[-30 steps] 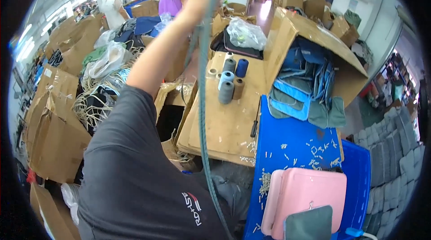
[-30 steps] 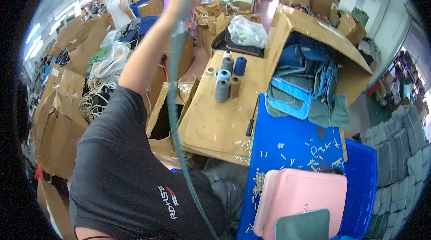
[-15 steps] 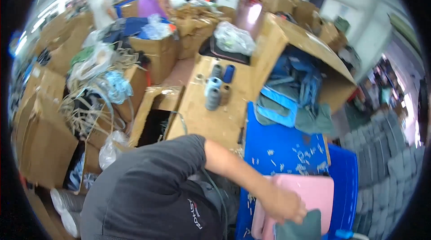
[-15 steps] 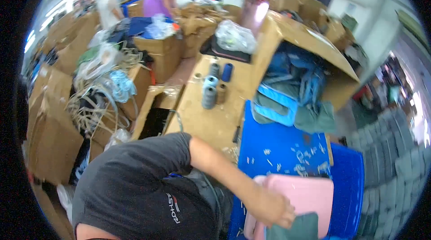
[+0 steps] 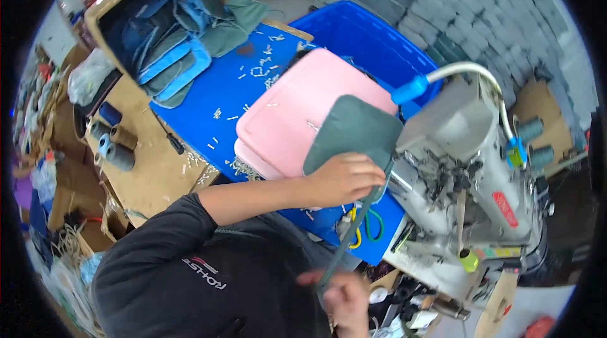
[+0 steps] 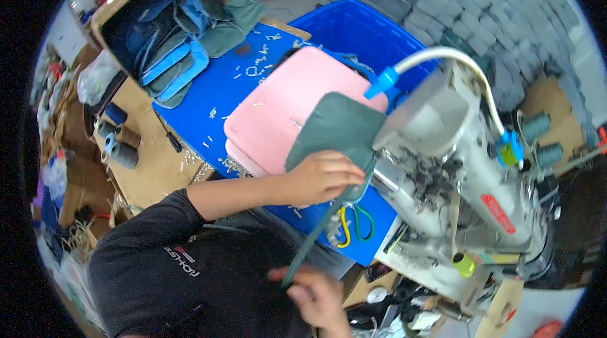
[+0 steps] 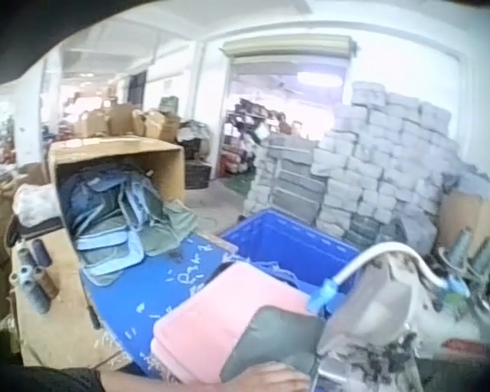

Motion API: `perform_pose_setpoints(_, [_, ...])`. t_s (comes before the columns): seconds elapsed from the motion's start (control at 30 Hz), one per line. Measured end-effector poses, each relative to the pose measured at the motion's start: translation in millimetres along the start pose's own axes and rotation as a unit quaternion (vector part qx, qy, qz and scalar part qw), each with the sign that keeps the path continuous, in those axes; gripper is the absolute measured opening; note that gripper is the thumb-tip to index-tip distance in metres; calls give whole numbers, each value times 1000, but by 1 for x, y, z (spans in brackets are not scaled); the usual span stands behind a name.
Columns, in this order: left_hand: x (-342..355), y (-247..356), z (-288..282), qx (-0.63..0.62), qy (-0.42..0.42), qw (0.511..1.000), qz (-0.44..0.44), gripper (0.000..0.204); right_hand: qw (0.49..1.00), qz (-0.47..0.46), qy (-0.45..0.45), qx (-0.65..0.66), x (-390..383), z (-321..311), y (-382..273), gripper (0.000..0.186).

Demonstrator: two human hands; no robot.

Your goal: Sewing a leather pocket onto a bag using an industrial sewing machine.

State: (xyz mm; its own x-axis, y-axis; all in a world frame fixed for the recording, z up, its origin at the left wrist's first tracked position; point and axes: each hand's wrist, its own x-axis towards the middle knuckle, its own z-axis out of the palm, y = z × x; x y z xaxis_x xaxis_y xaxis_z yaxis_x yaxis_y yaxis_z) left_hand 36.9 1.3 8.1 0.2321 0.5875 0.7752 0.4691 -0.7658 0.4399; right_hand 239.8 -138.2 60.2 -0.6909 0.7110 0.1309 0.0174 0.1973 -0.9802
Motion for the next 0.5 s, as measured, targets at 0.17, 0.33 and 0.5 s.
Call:
perform_pose_setpoints(0.17, [-3, 1, 9, 4, -3, 999, -33, 26, 929, 125, 342, 68, 74, -42, 58, 17])
perform_pose_setpoints(0.33, [-5, 9, 0, 60, -21, 998, -11, 33, 935, 89, 327, 102, 100, -40, 69, 9])
perform_pose_setpoints(0.5, [-8, 14, -4, 115, -70, 989, 67, 33, 933, 38, 344, 100, 96, -29, 86, 10])
